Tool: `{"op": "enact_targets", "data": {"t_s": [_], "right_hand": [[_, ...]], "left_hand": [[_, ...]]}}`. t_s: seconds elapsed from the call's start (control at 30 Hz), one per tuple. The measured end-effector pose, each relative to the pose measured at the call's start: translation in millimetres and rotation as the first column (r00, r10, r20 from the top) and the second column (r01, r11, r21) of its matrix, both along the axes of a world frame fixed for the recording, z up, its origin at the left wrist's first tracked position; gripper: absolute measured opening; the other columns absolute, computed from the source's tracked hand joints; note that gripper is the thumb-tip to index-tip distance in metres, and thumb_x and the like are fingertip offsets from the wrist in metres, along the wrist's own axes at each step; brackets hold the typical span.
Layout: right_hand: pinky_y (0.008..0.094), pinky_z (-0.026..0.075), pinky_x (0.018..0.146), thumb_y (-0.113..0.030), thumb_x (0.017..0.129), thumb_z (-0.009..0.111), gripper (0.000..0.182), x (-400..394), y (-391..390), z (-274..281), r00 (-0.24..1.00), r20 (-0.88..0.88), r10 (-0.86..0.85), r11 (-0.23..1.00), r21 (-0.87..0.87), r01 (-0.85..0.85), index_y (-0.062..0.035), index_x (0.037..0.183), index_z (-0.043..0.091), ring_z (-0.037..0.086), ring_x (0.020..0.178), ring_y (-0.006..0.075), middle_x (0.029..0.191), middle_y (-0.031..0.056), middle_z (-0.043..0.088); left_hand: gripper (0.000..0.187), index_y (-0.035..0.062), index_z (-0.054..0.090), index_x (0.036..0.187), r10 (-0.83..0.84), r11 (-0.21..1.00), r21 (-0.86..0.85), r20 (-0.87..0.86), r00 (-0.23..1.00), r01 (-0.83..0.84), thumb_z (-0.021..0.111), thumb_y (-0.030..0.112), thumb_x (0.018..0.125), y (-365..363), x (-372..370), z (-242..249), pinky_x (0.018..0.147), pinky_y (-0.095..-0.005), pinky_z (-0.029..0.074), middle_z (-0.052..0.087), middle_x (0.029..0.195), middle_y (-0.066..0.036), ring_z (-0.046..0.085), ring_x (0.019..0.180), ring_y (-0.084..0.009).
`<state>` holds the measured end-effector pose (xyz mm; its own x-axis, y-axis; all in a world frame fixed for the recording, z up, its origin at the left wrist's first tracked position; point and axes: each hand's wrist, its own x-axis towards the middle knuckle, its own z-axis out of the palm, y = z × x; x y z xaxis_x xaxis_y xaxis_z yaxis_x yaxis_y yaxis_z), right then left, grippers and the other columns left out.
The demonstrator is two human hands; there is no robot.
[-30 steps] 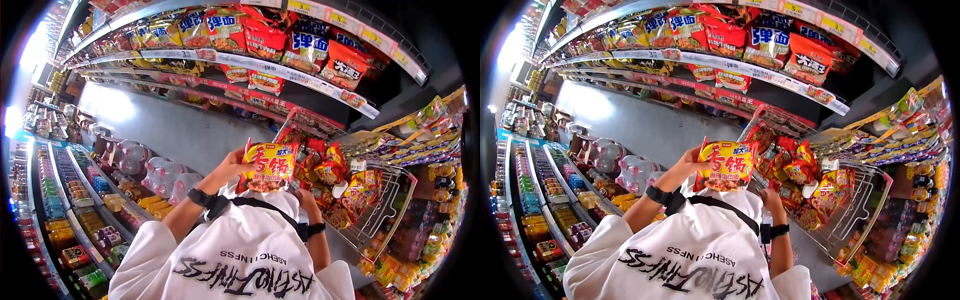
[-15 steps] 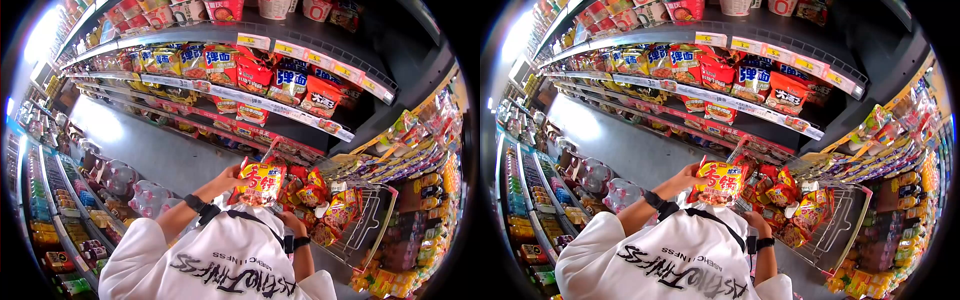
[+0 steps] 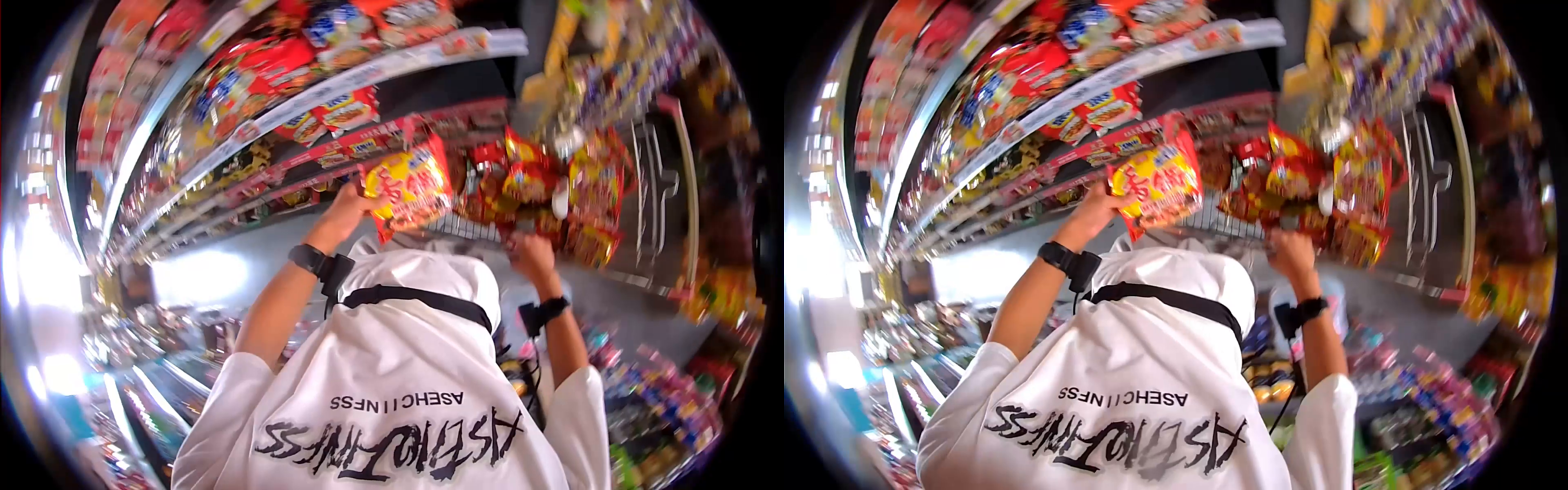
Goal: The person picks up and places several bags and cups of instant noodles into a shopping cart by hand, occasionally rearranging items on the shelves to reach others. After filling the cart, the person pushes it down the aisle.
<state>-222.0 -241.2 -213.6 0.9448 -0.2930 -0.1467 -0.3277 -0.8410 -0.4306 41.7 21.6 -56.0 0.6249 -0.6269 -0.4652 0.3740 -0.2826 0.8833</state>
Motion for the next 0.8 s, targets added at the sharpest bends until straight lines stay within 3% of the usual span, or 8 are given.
{"op": "enact_targets", "data": {"t_s": [0.07,0.13,0.2,0.27,0.43,0.63,0.73,0.8], "right_hand": [[0.0449,0.048,0.065,-0.019,0.068,0.07,0.028,-9.2,-0.3,2.8,0.983,0.173,-0.066,0.997,0.043,0.059,-0.0092,0.091,0.059,0.061,0.076,0.0336,0.083,0.0127,0.062],[0.0426,0.047,0.067,-0.014,0.063,0.069,0.032,-12.0,13.4,3.1,0.965,0.199,-0.172,0.983,0.103,0.154,-0.0073,0.091,0.057,0.06,0.081,0.0317,0.087,0.0115,0.061],[0.0403,0.047,0.069,-0.009,0.058,0.069,0.036,-13.7,32.3,1.7,0.94,0.219,-0.26,0.961,0.153,0.231,-0.0054,0.092,0.056,0.06,0.086,0.0298,0.09,0.0104,0.06],[0.0377,0.046,0.072,-0.008,0.057,0.068,0.035,-7.2,28.4,0.4,0.94,0.213,-0.266,0.961,0.141,0.24,-0.006,0.09,0.055,0.058,0.088,0.0276,0.089,0.0089,0.059],[0.035,0.045,0.071,-0.007,0.061,0.061,0.027,-17.7,12.0,-4.0,0.905,0.33,-0.268,0.963,0.064,0.262,-0.0052,0.088,0.054,0.056,0.083,0.0234,0.084,0.0064,0.055],[0.035,0.046,0.077,-0.013,0.07,0.058,0.032,-13.5,7.9,-0.6,0.926,0.277,-0.258,0.966,0.045,0.255,-0.0023,0.1,0.056,0.054,0.081,0.0215,0.089,0.006,0.055],[0.0362,0.047,0.081,-0.017,0.069,0.061,0.04,-11.3,6.5,1.3,0.939,0.24,-0.244,0.969,0.083,0.231,-0.0029,0.107,0.056,0.055,0.084,0.0222,0.097,0.0068,0.056],[0.0368,0.047,0.083,-0.018,0.068,0.064,0.045,-10.1,-1.6,8.2,0.954,0.199,-0.226,0.972,0.116,0.206,-0.0037,0.11,0.055,0.055,0.086,0.0228,0.102,0.0073,0.057]], "left_hand": [[0.045,-0.0007,0.047,0.124,-0.03,0.995,0.094,-0.062,0.998,0.036,0.063,-0.002,0.082,-6.0,-0.5,-10.0,0.095,-0.0385,0.046,0.058,0.117,-0.01,0.058,0.107,-0.0212],[0.045,0.0025,0.046,0.124,0.017,1.0,0.007,-0.081,0.997,-0.017,0.061,-0.003,0.082,4.7,-0.3,-14.0,0.091,-0.0374,0.048,0.058,0.116,-0.009,0.058,0.105,-0.0205],[0.047,0.0042,0.046,0.125,-0.001,0.99,0.14,-0.117,0.993,0.018,0.059,-0.006,0.082,17.1,3.5,-10.1,0.094,-0.0399,0.046,0.056,0.119,-0.009,0.056,0.11,-0.0223],[0.055,0.0072,0.041,0.13,0.065,0.984,0.174,-0.142,0.988,-0.04,0.057,-0.01,0.081,17.8,12.9,-8.0,0.098,-0.0471,0.043,0.051,0.127,-0.01,0.05,0.117,-0.0269],[0.057,0.0062,0.04,0.133,0.015,0.969,0.245,-0.121,0.992,0.015,0.055,-0.01,0.08,-15.6,29.1,-0.6,0.106,-0.0484,0.034,0.049,0.13,-0.011,0.047,0.121,-0.0285],[0.046,-0.0009,0.039,0.131,0.056,0.987,0.155,-0.041,0.998,-0.049,0.053,0.003,0.087,-54.5,90.1,-27.2,0.109,-0.0436,0.03,0.049,0.129,-0.014,0.045,0.122,-0.0277],[0.044,-0.0004,0.039,0.131,0.215,0.93,0.305,0.009,0.977,-0.207,0.053,0.007,0.089,-64.1,146.9,-56.1,0.107,-0.043,0.033,0.049,0.129,-0.013,0.047,0.121,-0.0272],[0.042,-0.0007,0.04,0.129,0.148,0.957,0.249,0.022,0.989,-0.148,0.052,0.007,0.089,-69.7,188.8,-80.5,0.107,-0.0421,0.033,0.05,0.127,-0.012,0.048,0.119,-0.0265]]}}
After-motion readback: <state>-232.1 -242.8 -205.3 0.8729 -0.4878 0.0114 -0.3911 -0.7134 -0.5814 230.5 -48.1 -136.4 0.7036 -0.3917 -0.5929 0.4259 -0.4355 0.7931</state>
